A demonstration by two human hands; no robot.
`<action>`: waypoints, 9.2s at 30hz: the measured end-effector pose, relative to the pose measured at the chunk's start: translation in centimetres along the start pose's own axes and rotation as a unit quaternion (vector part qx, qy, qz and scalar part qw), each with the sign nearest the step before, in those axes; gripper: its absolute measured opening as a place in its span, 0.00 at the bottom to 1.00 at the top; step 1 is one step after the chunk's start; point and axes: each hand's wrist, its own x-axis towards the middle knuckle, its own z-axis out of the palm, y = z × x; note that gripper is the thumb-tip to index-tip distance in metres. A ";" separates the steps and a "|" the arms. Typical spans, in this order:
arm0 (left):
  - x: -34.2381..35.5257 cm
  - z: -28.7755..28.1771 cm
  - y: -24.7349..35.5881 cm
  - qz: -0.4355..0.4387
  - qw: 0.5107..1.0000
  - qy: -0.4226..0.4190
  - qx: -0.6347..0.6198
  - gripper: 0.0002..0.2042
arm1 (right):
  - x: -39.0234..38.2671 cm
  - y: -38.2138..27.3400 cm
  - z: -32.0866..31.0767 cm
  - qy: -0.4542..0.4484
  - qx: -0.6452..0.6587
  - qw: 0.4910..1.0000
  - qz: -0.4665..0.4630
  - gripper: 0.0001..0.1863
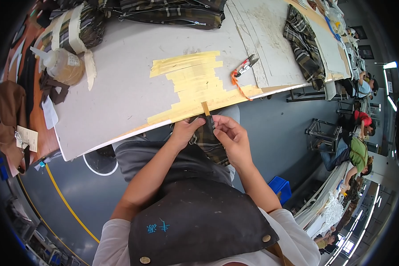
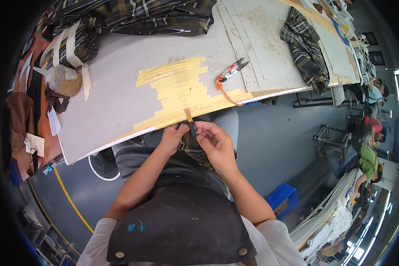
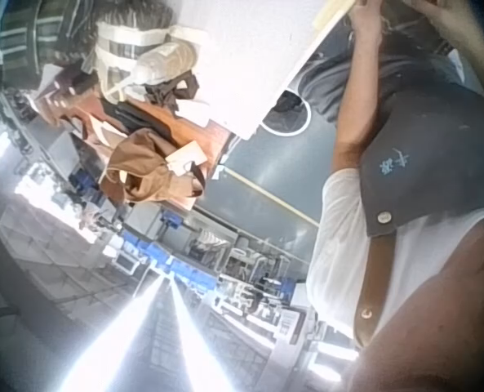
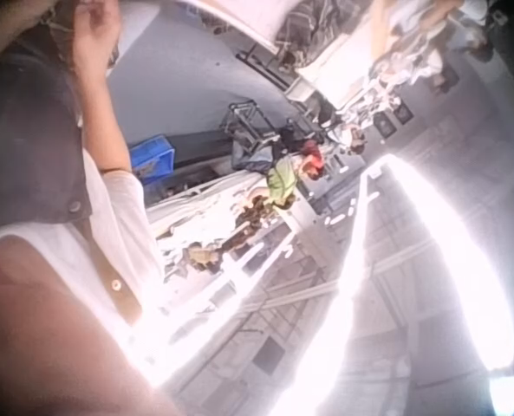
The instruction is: Attaching or finishing parts of a plaid leather or textile bag using hand tools and adhesive.
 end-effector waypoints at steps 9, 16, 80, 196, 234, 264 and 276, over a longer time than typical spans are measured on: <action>0.0 0.2 0.2 0.020 1.000 0.017 0.009 0.17 | 1.7 1.6 0.7 0.054 -0.027 0.995 -0.074 0.02; -0.1 0.1 0.3 0.014 1.000 0.007 0.013 0.17 | 1.6 1.4 0.5 0.034 0.147 0.986 0.066 0.02; -12.4 5.1 8.2 -0.157 0.955 -0.126 -0.219 0.10 | -6.1 -6.0 -3.6 -0.229 -0.252 0.895 -0.287 0.15; -12.5 6.5 8.7 -0.146 0.932 -0.198 -0.267 0.22 | -6.5 -5.7 0.8 -0.368 0.087 0.924 -0.058 0.07; -6.1 14.2 40.7 0.615 0.324 0.140 0.705 0.17 | 10.7 -31.1 4.0 -0.042 -0.154 0.731 -0.663 0.07; 24.9 5.6 41.4 0.174 0.309 0.189 0.916 0.33 | 30.8 -19.3 -21.7 0.357 -0.602 0.637 -0.323 0.25; 16.7 10.2 39.3 0.458 0.350 0.083 0.813 0.16 | 32.0 -19.3 -35.6 0.436 -0.540 0.718 0.052 0.19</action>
